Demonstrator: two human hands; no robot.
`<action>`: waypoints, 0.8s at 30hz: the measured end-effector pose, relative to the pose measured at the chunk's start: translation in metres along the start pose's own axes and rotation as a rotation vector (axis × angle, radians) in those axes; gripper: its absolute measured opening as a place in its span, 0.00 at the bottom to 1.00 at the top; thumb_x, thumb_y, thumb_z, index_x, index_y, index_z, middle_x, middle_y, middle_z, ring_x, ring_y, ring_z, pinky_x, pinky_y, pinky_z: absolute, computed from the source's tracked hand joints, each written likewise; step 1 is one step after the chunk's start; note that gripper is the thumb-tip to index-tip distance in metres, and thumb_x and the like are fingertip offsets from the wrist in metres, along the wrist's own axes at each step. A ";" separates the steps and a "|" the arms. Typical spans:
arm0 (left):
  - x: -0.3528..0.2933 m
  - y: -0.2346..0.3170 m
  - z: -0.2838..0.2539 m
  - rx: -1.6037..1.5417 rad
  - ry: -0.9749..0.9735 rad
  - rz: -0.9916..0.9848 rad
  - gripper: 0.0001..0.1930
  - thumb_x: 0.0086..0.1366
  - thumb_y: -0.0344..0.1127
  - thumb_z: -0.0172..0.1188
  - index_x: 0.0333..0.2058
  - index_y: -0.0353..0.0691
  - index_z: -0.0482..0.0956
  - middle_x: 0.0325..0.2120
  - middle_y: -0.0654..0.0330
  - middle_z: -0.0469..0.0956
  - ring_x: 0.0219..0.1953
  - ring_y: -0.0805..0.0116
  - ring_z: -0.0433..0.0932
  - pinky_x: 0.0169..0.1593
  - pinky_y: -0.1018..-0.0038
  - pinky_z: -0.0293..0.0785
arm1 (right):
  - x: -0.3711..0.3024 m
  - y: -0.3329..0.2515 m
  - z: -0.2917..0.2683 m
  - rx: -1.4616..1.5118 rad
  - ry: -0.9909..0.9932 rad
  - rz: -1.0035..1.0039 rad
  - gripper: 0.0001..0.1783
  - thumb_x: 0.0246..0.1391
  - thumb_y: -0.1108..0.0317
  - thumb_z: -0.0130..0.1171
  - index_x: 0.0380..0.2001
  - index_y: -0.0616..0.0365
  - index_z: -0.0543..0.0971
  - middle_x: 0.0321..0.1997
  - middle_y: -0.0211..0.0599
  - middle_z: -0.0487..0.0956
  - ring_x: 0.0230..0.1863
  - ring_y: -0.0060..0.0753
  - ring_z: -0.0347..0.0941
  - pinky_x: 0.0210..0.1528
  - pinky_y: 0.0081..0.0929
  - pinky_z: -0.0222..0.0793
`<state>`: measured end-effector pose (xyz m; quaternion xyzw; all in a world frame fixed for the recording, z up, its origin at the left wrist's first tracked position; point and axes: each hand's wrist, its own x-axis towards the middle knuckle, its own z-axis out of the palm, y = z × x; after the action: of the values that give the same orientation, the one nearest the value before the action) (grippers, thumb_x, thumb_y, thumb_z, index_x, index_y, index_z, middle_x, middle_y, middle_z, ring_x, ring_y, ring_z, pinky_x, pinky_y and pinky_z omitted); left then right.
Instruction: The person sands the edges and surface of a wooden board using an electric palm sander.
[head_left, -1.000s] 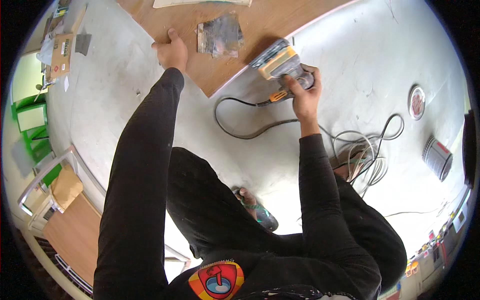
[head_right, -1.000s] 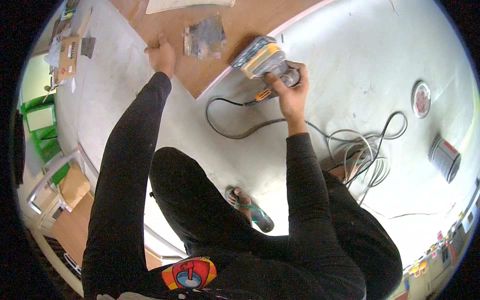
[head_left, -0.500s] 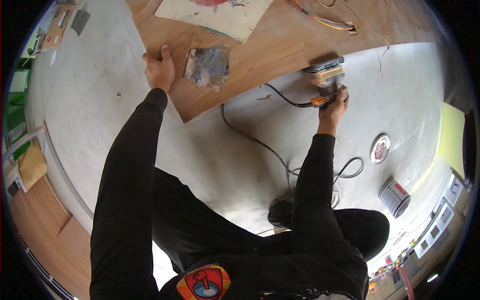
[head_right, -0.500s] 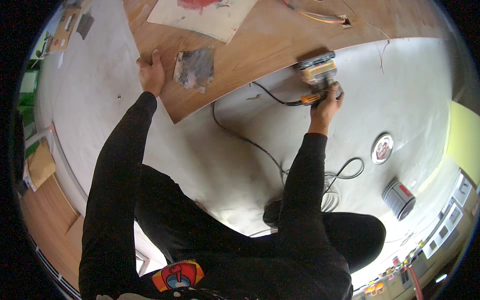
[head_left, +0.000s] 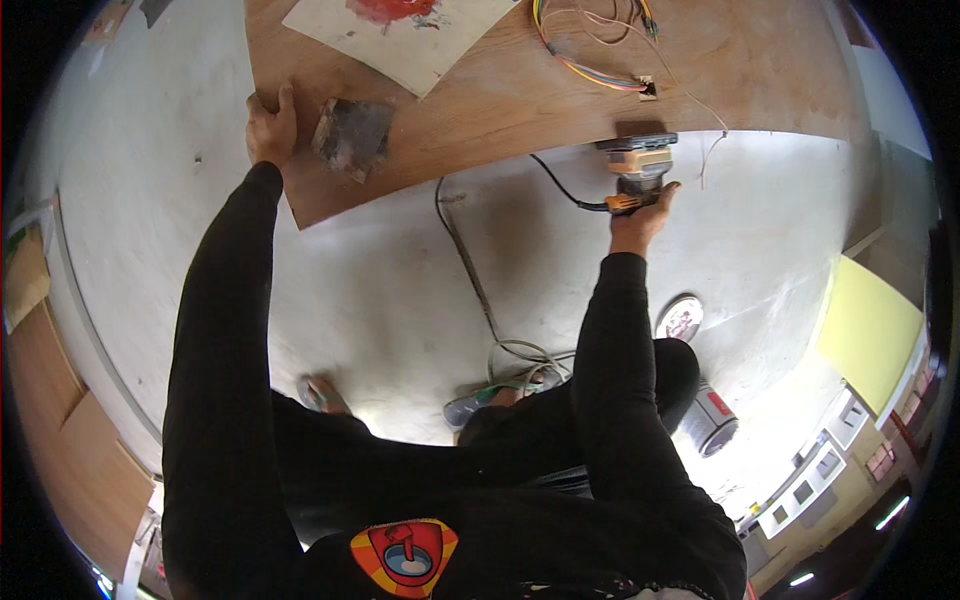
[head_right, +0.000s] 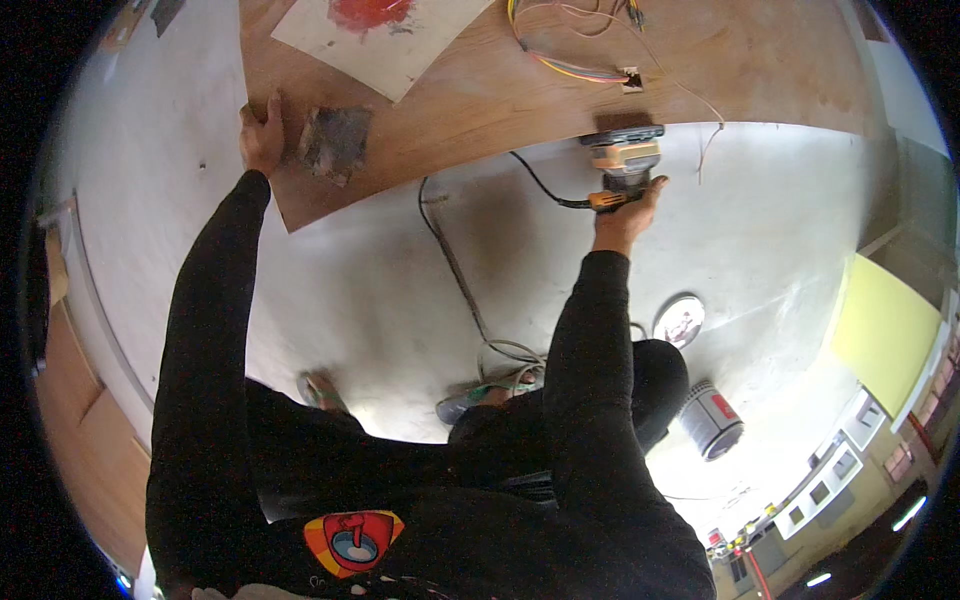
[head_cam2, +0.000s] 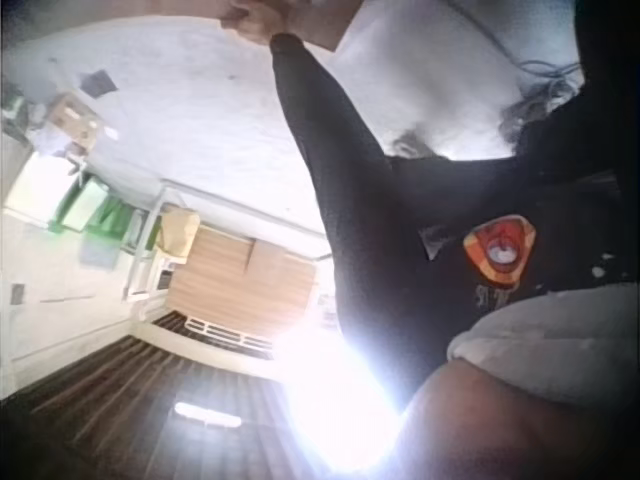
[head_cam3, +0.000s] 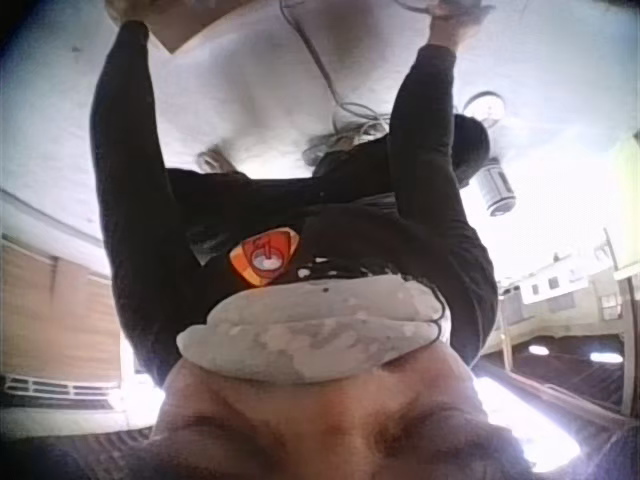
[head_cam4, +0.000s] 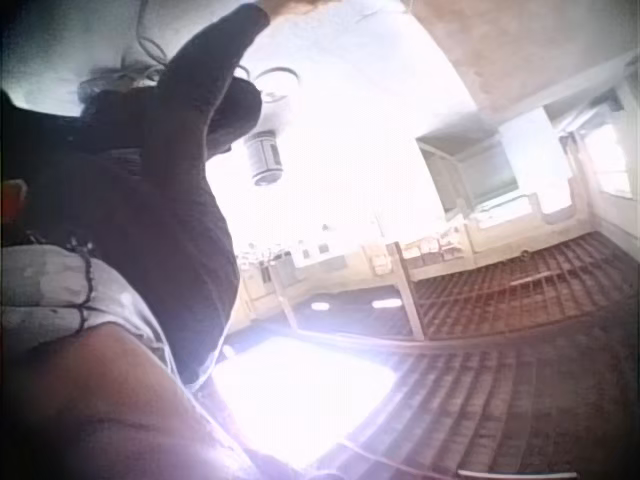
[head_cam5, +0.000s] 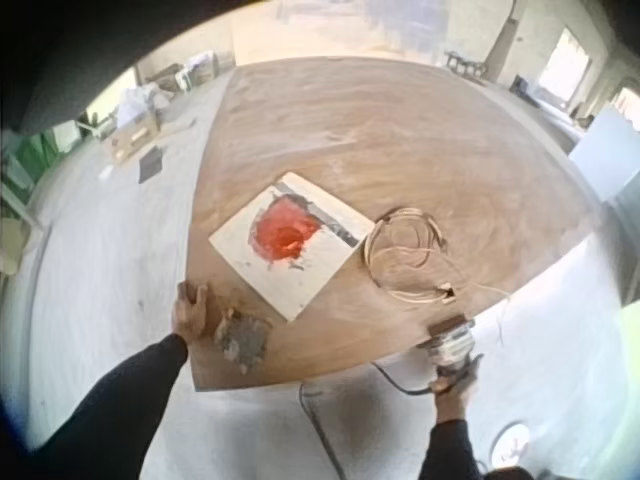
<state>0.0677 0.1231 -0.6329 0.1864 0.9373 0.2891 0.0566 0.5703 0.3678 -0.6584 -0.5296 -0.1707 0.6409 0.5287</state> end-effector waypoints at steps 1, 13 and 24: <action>0.001 0.002 0.002 0.045 0.000 0.004 0.39 0.65 0.65 0.54 0.58 0.31 0.69 0.50 0.34 0.78 0.54 0.35 0.76 0.57 0.53 0.72 | -0.007 0.003 0.002 0.001 0.023 0.003 0.35 0.68 0.40 0.47 0.59 0.62 0.71 0.53 0.41 0.78 0.47 0.38 0.78 0.46 0.41 0.77; -0.014 0.019 0.011 0.165 -0.051 -0.122 0.43 0.64 0.71 0.49 0.62 0.37 0.68 0.50 0.34 0.78 0.55 0.37 0.76 0.58 0.53 0.72 | -0.159 0.087 0.051 0.058 0.053 0.479 0.23 0.67 0.48 0.43 0.48 0.56 0.74 0.44 0.35 0.78 0.39 0.38 0.76 0.41 0.39 0.74; 0.019 0.045 -0.078 0.448 -0.683 0.323 0.35 0.72 0.58 0.50 0.63 0.32 0.66 0.53 0.36 0.76 0.55 0.46 0.77 0.60 0.61 0.71 | -0.016 0.007 -0.010 0.124 -0.150 0.446 0.23 0.66 0.52 0.39 0.49 0.55 0.75 0.42 0.40 0.80 0.38 0.43 0.79 0.42 0.40 0.80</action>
<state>0.0479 0.1238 -0.5433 0.4232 0.8632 0.0057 0.2753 0.5738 0.3481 -0.6598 -0.4717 -0.0484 0.7886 0.3914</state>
